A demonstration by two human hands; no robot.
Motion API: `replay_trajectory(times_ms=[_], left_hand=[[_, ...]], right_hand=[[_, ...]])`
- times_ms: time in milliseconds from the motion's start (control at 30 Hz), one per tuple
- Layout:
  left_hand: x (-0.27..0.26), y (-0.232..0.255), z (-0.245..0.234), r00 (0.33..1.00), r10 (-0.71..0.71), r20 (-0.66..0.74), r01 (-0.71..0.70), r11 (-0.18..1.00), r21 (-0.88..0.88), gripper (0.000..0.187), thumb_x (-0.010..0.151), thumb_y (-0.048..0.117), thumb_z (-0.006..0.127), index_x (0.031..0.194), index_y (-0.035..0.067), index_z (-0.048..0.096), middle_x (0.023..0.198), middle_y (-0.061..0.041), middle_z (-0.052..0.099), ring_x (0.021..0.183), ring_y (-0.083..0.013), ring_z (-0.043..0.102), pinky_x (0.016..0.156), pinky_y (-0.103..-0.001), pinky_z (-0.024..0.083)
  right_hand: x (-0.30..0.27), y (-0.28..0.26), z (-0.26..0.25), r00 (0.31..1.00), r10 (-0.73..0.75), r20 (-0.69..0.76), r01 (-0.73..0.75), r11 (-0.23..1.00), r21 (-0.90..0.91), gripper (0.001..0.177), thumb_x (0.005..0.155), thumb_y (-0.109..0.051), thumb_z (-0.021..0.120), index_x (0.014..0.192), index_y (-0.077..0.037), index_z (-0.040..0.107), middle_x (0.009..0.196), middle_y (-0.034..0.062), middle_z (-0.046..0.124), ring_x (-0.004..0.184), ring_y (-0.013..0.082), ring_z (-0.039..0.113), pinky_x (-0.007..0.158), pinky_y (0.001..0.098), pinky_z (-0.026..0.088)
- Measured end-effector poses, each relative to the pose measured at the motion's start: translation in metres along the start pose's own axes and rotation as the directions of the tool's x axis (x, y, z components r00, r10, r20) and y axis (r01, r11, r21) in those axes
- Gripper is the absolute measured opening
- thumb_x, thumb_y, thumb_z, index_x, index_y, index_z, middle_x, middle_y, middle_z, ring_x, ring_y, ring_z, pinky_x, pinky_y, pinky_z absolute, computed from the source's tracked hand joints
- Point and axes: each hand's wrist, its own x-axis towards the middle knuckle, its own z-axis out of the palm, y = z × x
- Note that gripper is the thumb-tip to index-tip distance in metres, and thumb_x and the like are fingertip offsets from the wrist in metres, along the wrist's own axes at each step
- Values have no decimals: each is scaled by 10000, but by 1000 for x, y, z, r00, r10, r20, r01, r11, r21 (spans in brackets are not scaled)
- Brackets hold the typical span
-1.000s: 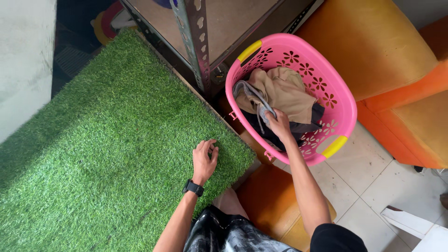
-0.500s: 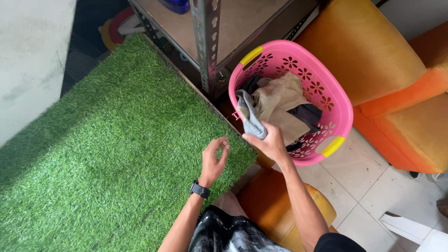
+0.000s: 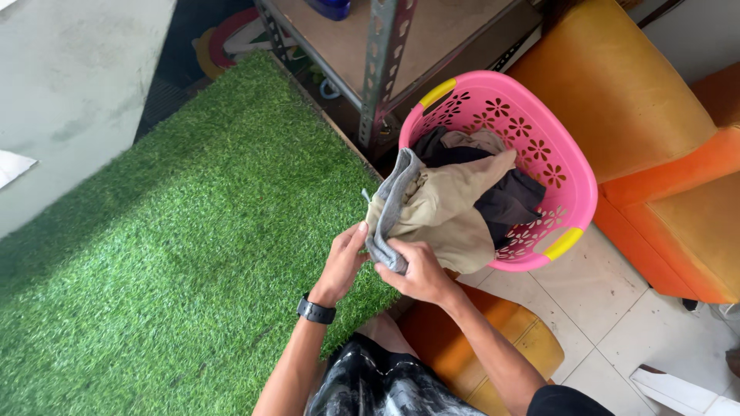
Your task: The person folds a blue short-sleeved shirt and a pair of beige shorts on a green artificial turf surface. The person smooths and aligns the garments, folds them into compact rectangles, and stacks them with other folded clothes.
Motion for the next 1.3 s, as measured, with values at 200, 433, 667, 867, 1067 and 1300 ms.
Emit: replay_trajectory(times_ms=[200, 433, 667, 867, 1067, 1300], left_hand=[[-18, 11, -19, 998, -26, -52, 43, 930, 364, 435, 930, 277, 733, 1222, -39, 672, 1029, -51, 711, 941, -113, 621, 834, -303, 514], [-51, 23, -34, 958, 262, -118, -160, 827, 539, 384, 911, 115, 635, 1267, -29, 623, 1029, -78, 731, 939, -149, 652, 867, -332, 535], [-108, 47, -58, 933, 338, -121, -217, 799, 560, 423, 933, 122, 616, 1331, -22, 605, 1062, -128, 740, 953, -155, 650, 886, -335, 520], [-165, 66, -85, 893, 449, 39, -355, 647, 675, 426, 935, 110, 647, 1345, -2, 614, 1112, -194, 734, 979, -284, 711, 892, -371, 544], [-217, 70, -107, 803, 574, 159, -457, 421, 784, 360, 936, 98, 687, 1289, 25, 676, 1109, -196, 733, 1033, -396, 689, 920, -443, 524], [-282, 72, -134, 871, 475, -125, -225, 611, 759, 367, 910, 113, 690, 1263, 17, 666, 990, -174, 751, 831, -312, 730, 786, -396, 555]], right_hand=[[-10, -5, 40, 973, -184, 140, 196, 977, -78, 237, 864, -185, 771, 909, -5, 623, 791, 142, 687, 704, 284, 693, 628, 398, 526], [-2, -26, 48, 901, -111, 420, 161, 983, -86, 435, 815, -245, 847, 1070, 52, 656, 791, 146, 701, 698, 270, 679, 645, 396, 537], [26, -17, 52, 977, -61, 203, -2, 954, 298, 338, 971, -136, 686, 1266, 29, 699, 876, 4, 720, 710, 84, 644, 671, 252, 555], [86, 13, 85, 1000, -25, -6, 26, 978, 205, 352, 1006, -164, 707, 1314, 4, 690, 971, 15, 670, 870, 98, 614, 727, 243, 516], [121, 29, 119, 876, -268, 402, 145, 940, 309, 776, 837, -157, 824, 1494, 4, 442, 1439, 54, 548, 1324, 157, 503, 1085, 314, 406], [111, 21, 158, 811, 4, 585, -206, 938, 279, 506, 827, -148, 857, 1273, -3, 666, 1137, 29, 724, 1044, 107, 665, 929, 283, 558]])
